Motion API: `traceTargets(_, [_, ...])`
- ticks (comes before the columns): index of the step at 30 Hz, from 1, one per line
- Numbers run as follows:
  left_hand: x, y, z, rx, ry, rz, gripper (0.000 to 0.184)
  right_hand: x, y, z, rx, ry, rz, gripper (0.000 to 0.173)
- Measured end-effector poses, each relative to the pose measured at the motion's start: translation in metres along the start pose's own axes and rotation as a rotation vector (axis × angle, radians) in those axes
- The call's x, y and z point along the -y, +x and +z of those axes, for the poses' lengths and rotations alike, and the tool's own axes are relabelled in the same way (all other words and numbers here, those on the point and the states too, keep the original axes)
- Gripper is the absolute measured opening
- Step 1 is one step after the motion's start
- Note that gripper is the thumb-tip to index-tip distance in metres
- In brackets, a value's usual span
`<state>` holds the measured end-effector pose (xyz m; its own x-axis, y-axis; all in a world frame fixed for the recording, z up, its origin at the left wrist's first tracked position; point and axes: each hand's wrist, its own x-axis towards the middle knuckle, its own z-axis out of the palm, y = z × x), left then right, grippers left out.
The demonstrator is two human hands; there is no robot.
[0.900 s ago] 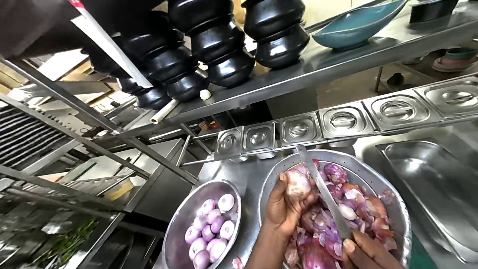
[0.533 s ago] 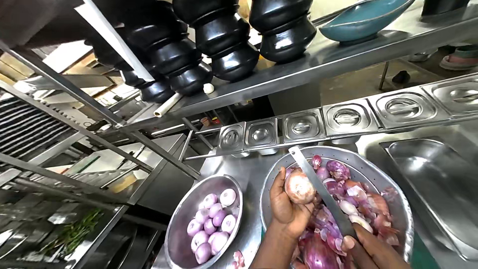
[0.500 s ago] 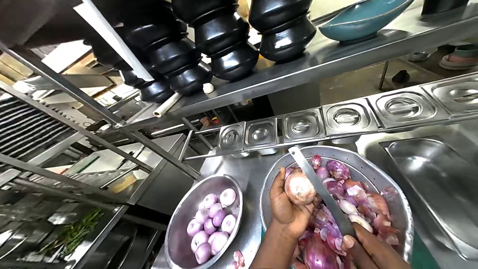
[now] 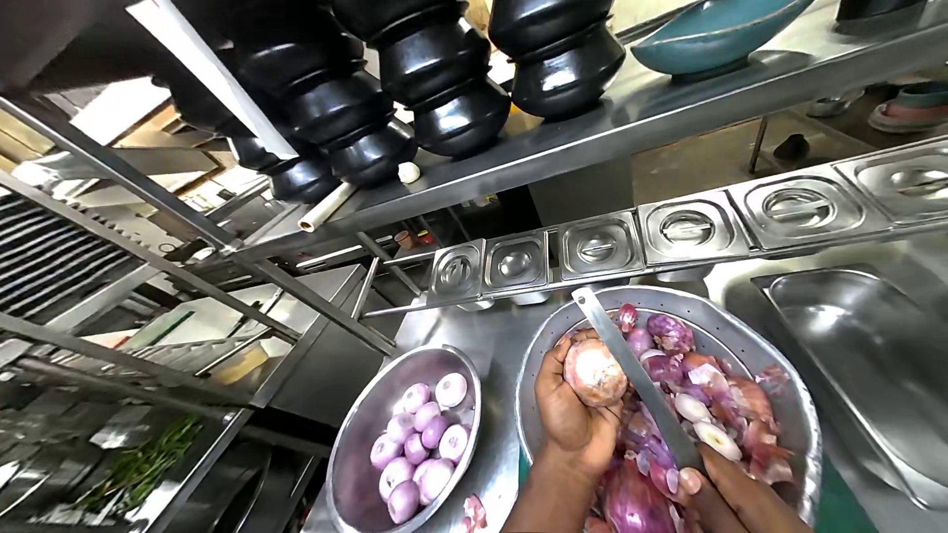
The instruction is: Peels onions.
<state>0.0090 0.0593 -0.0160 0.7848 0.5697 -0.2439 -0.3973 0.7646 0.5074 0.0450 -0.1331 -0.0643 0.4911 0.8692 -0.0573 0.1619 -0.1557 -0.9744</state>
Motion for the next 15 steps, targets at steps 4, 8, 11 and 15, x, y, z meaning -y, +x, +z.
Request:
traceTargets(4, [0.006, -0.005, 0.002, 0.019, 0.044, 0.029, 0.045, 0.007, 0.005, 0.000, 0.007, -0.025, 0.000, 0.038])
traceTargets(8, [0.017, -0.012, 0.005, 0.042, 0.062, -0.037, 0.047, 0.019, 0.015, -0.001, -0.008, 0.003, -0.040, 0.037])
traceTargets(11, [0.013, -0.010, 0.009, 0.015, 0.062, -0.067, 0.051, 0.017, 0.013, 0.003, -0.008, 0.017, -0.041, 0.037])
traceTargets(15, [0.003, 0.001, 0.006, 0.052, 0.027, -0.040, 0.058, 0.006, -0.002, 0.011, 0.053, 0.014, 0.006, 0.041])
